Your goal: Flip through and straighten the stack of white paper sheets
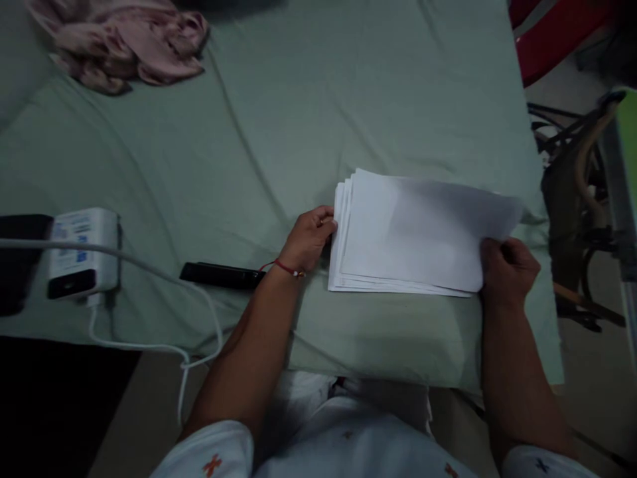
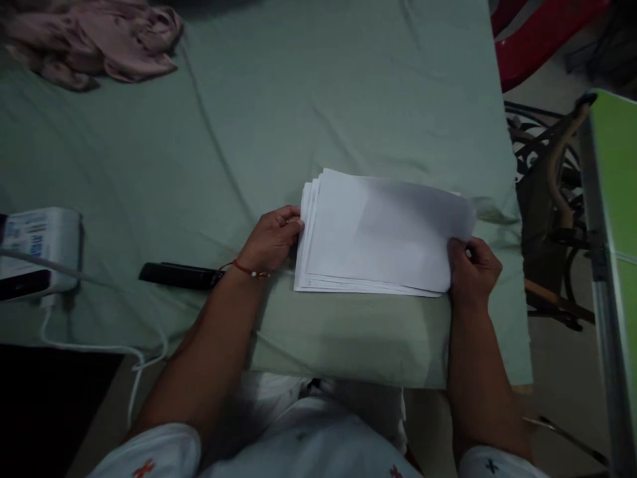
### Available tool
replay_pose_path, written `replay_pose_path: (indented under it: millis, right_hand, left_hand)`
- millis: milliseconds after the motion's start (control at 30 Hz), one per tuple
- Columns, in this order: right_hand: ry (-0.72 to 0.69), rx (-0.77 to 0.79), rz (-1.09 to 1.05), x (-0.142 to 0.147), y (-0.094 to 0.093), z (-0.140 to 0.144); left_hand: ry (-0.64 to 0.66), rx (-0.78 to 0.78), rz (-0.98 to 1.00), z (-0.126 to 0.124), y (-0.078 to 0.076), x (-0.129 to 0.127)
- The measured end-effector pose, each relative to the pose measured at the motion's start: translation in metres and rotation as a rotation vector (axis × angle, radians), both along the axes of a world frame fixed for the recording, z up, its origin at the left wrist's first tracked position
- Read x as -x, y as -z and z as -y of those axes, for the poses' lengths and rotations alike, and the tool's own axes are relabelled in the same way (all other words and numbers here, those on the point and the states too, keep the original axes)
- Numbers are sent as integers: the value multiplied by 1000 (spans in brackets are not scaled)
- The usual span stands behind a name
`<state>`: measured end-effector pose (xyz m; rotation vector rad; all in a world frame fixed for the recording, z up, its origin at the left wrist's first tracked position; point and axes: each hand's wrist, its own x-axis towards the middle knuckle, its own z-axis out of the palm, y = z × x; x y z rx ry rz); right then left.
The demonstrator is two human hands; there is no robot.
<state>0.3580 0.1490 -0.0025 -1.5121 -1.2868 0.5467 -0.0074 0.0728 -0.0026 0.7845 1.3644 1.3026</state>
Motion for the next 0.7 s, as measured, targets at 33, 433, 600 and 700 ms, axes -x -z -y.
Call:
replay_pose_path:
  millis: [33,433,600,700]
  right_hand:
    - [2,-1,-12,0,-1,0]
    - [-65,36,-58,-1,3,4]
    - [-47,59,-52,2,0,5]
    - [-69,43,-66,2,2,5]
  left_hand:
    - [-1,-1,0,0,1,0]
    - [-116,-30,61,0,4,-3]
    - [-125,-25,79,0,5,-4]
    - [-110,-14,79,0,6,-4]
